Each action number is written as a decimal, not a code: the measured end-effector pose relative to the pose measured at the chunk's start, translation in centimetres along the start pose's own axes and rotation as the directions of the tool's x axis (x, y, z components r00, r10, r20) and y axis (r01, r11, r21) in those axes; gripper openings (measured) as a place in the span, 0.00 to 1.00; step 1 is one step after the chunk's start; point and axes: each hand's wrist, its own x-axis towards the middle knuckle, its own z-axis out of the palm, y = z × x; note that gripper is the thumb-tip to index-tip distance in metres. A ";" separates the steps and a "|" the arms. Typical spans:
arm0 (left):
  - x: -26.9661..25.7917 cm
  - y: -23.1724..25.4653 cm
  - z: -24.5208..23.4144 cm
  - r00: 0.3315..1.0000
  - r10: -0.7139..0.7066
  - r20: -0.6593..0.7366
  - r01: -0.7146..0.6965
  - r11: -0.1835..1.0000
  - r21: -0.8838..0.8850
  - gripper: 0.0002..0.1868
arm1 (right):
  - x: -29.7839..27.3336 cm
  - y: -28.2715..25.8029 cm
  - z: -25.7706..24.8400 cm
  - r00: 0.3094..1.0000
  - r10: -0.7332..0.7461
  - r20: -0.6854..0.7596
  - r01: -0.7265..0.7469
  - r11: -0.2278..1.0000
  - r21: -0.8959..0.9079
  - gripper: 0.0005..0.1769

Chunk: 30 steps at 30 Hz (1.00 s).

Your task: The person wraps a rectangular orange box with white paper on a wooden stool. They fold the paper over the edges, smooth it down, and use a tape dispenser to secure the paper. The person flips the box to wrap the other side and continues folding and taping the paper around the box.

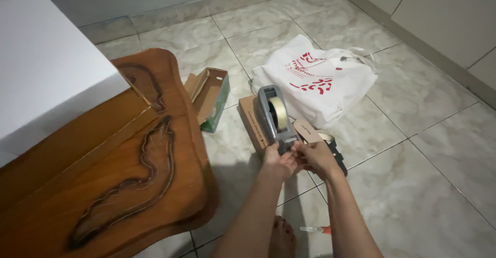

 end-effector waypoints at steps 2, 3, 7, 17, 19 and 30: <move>-1.2 -0.1 0.5 1.000 -0.017 0.022 0.016 0.998 0.060 0.34 | 0.1 0.1 0.0 1.000 0.018 0.013 -0.017 0.999 -0.043 0.18; -1.8 -0.2 0.8 1.000 0.006 -0.024 -0.003 0.992 0.125 0.33 | 0.1 0.1 0.0 0.999 0.033 0.009 -0.033 0.998 -0.051 0.18; -3.7 -0.6 2.3 0.994 0.038 -0.106 -0.008 0.964 0.265 0.34 | 0.4 0.3 -0.4 0.998 0.067 0.002 -0.067 0.996 -0.058 0.15; -7.1 -1.9 2.5 0.941 0.219 -0.260 -0.052 0.848 0.528 0.39 | 2.5 8.0 -1.7 0.998 0.019 0.053 -0.008 0.978 -0.208 0.13; -9.6 -1.9 2.8 0.954 0.293 -0.068 -0.205 0.797 0.568 0.35 | 1.4 8.5 -2.0 1.000 0.008 0.005 -0.008 0.994 -0.112 0.10; -33.9 6.6 20.5 0.544 0.631 0.552 -0.786 0.154 0.599 0.38 | -10.6 -18.9 9.4 0.719 -0.690 0.081 0.693 0.721 -0.005 0.16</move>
